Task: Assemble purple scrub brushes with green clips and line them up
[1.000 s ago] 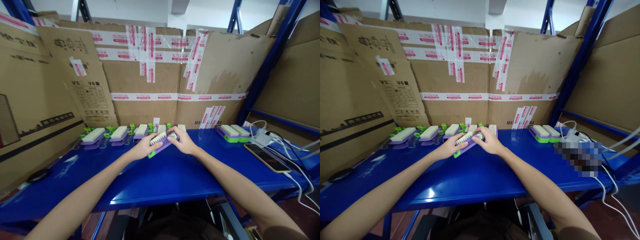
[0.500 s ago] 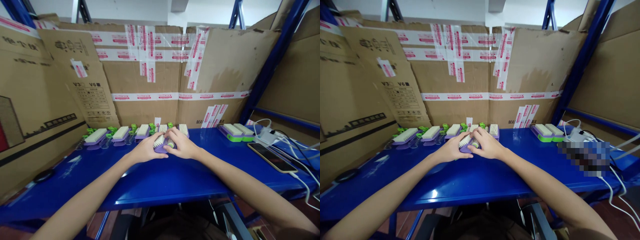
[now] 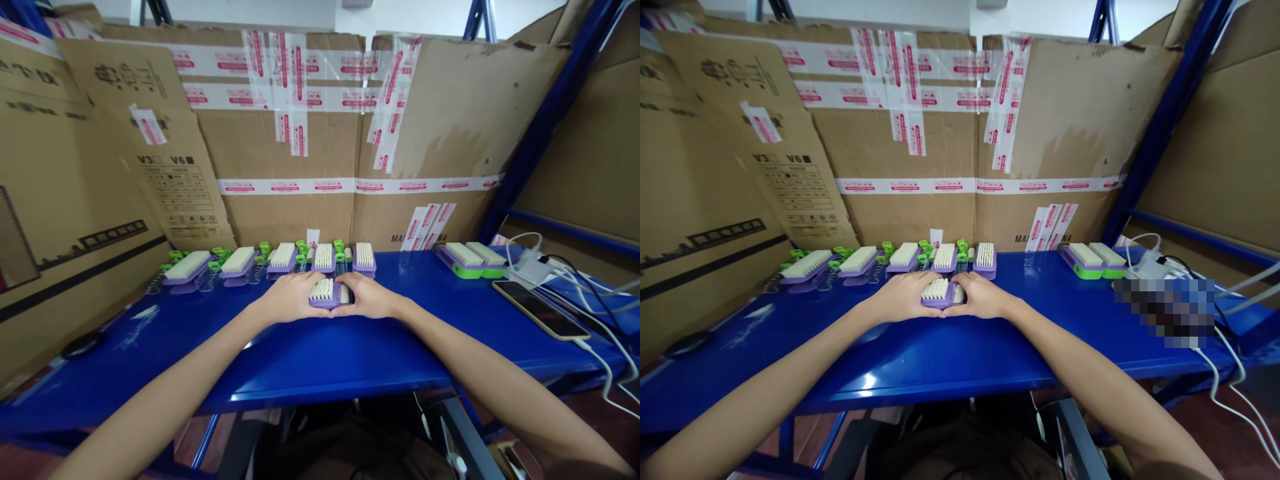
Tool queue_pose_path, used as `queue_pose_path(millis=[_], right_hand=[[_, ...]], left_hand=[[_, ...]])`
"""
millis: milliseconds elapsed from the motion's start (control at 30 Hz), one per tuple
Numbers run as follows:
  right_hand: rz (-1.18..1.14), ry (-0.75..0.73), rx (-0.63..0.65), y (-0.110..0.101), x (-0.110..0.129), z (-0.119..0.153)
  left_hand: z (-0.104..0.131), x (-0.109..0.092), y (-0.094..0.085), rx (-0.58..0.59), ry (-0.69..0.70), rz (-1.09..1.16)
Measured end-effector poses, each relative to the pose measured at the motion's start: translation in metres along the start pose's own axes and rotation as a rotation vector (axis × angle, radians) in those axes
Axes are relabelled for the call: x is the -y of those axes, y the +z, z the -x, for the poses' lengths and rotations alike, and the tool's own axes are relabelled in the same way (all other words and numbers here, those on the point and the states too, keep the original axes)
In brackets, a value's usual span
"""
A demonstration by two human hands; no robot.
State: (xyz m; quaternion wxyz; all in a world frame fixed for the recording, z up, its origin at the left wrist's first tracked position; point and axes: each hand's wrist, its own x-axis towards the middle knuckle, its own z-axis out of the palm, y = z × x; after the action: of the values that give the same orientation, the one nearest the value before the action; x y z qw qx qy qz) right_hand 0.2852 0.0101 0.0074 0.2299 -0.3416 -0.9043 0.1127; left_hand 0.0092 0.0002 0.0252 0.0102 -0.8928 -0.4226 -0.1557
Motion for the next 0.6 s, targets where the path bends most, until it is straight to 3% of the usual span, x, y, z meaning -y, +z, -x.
queue_pose_path(millis=[300,600], right_hand=[[0.03,-0.02,-0.048,-0.004,0.007,0.004],[0.03,-0.115,-0.205,-0.012,0.007,0.008]], left_hand=[[0.0,0.002,-0.007,-0.001,0.025,0.099],[0.0,0.001,-0.004,-0.043,0.05,0.224]])
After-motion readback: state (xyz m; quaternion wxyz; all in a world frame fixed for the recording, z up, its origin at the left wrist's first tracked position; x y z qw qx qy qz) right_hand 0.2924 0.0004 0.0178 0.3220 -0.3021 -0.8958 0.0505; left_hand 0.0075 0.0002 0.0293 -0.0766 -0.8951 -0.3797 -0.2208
